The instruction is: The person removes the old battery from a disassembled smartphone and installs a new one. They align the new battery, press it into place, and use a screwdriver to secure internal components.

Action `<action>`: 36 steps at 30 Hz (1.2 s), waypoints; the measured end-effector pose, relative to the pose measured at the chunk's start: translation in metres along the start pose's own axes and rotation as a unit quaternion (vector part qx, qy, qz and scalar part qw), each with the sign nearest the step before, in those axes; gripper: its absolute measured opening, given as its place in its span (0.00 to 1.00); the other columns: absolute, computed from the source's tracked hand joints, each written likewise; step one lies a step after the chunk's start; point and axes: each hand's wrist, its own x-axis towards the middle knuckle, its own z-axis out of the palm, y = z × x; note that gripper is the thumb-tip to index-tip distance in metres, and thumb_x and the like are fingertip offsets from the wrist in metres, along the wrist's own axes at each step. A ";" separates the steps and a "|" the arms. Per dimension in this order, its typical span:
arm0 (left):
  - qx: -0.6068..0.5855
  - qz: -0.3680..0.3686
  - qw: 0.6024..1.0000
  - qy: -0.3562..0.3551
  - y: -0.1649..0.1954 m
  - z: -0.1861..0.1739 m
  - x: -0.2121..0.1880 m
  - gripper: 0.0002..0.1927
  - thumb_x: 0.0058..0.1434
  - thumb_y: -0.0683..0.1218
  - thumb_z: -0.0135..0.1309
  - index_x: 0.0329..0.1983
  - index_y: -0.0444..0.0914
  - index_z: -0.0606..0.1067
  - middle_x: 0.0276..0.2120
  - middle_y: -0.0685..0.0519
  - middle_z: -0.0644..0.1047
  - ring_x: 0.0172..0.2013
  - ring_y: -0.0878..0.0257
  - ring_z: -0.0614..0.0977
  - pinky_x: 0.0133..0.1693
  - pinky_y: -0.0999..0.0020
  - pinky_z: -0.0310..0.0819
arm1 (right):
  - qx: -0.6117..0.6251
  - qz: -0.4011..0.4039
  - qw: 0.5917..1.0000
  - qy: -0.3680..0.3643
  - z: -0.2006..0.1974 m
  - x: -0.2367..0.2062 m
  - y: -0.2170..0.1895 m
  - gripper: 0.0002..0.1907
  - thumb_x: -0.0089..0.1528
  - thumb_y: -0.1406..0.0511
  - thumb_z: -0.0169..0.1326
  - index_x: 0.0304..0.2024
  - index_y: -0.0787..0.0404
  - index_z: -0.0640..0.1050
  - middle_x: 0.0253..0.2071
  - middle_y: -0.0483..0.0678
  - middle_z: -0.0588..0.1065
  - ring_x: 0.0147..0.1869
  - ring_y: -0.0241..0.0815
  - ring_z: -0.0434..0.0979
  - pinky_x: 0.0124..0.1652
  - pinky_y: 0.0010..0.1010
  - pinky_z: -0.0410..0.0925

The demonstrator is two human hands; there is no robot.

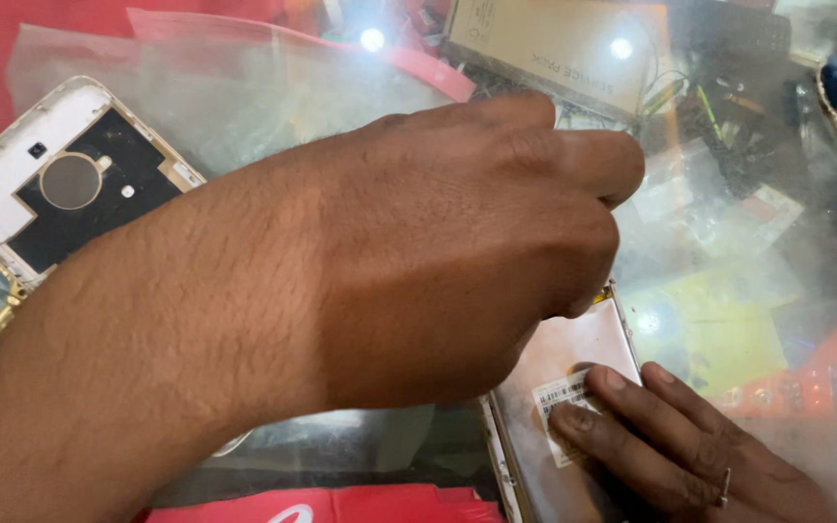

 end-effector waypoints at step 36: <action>-0.033 -0.035 0.998 -0.028 -0.004 -0.007 0.001 0.08 0.44 0.36 0.63 0.24 0.44 0.84 0.37 0.56 0.79 0.39 0.58 0.83 0.42 0.62 0.77 | 0.025 -0.013 0.999 0.038 0.009 0.002 -0.010 0.23 0.64 0.57 0.53 0.62 0.50 0.73 0.69 0.37 0.69 0.78 0.39 0.61 0.73 0.47 0.57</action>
